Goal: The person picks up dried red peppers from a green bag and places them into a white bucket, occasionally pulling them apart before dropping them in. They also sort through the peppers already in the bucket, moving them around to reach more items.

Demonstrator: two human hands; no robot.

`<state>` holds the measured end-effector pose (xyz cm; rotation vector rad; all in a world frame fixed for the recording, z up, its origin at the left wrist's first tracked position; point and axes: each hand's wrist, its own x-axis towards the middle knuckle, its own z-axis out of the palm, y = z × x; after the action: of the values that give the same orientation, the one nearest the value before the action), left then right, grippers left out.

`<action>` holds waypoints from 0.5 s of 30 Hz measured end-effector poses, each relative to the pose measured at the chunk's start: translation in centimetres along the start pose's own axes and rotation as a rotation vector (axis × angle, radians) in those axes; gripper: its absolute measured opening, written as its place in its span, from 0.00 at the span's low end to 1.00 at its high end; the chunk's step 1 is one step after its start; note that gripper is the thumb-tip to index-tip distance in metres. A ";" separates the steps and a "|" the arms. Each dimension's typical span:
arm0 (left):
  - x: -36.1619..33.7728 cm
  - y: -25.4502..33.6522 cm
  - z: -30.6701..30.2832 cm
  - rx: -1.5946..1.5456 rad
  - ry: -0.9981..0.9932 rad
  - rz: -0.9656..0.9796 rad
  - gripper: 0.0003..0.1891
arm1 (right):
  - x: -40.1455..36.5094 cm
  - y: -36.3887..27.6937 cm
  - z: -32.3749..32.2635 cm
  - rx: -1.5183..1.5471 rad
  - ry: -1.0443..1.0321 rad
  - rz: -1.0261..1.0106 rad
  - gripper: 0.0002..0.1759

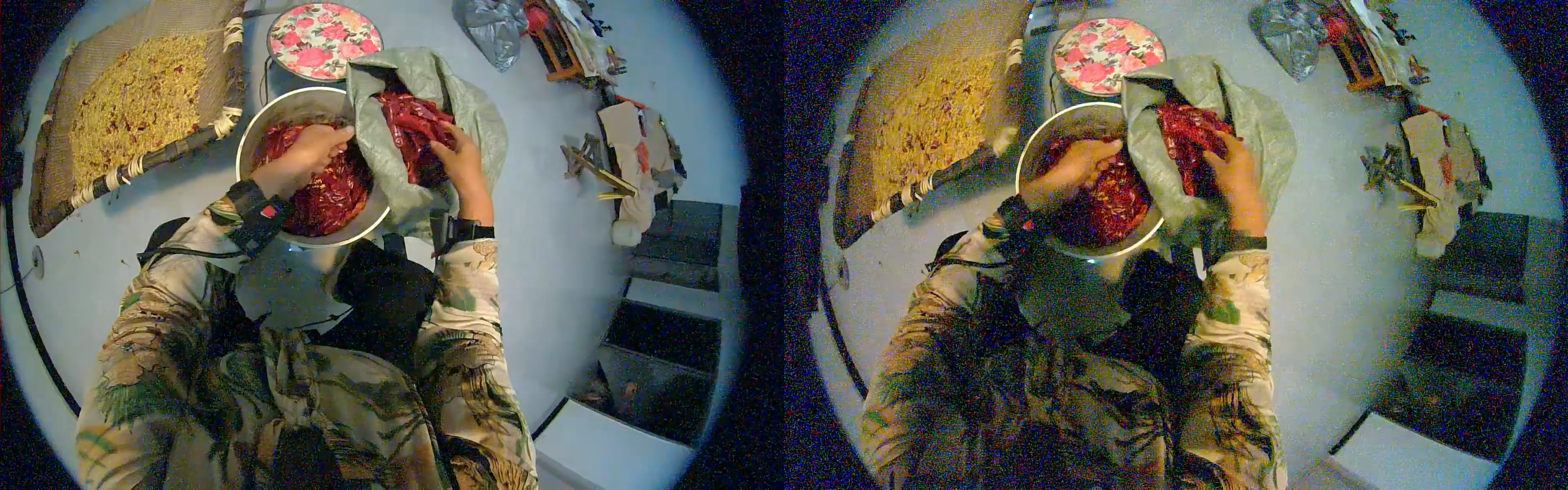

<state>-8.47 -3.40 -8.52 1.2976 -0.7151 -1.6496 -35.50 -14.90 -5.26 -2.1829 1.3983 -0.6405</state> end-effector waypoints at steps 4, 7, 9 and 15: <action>2.7 -1.6 1.3 0.139 -0.018 -0.037 0.24 | -0.3 -0.4 0.7 -0.110 -0.039 -0.098 0.26; 3.4 -2.1 2.0 0.182 -0.063 -0.115 0.27 | -0.3 -2.6 1.5 -0.134 -0.144 -0.139 0.29; 4.5 -2.0 2.2 0.092 -0.204 -0.144 0.24 | -0.3 -2.7 2.9 -0.190 -0.113 -0.230 0.31; 5.2 -0.8 5.2 0.206 -0.133 0.110 0.15 | -0.1 -2.0 3.1 -0.043 -0.228 -0.144 0.32</action>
<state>-13.95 -8.15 -9.96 1.2743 -1.0415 -1.6162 -32.27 -13.65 -6.45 -2.3231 1.1555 -0.3979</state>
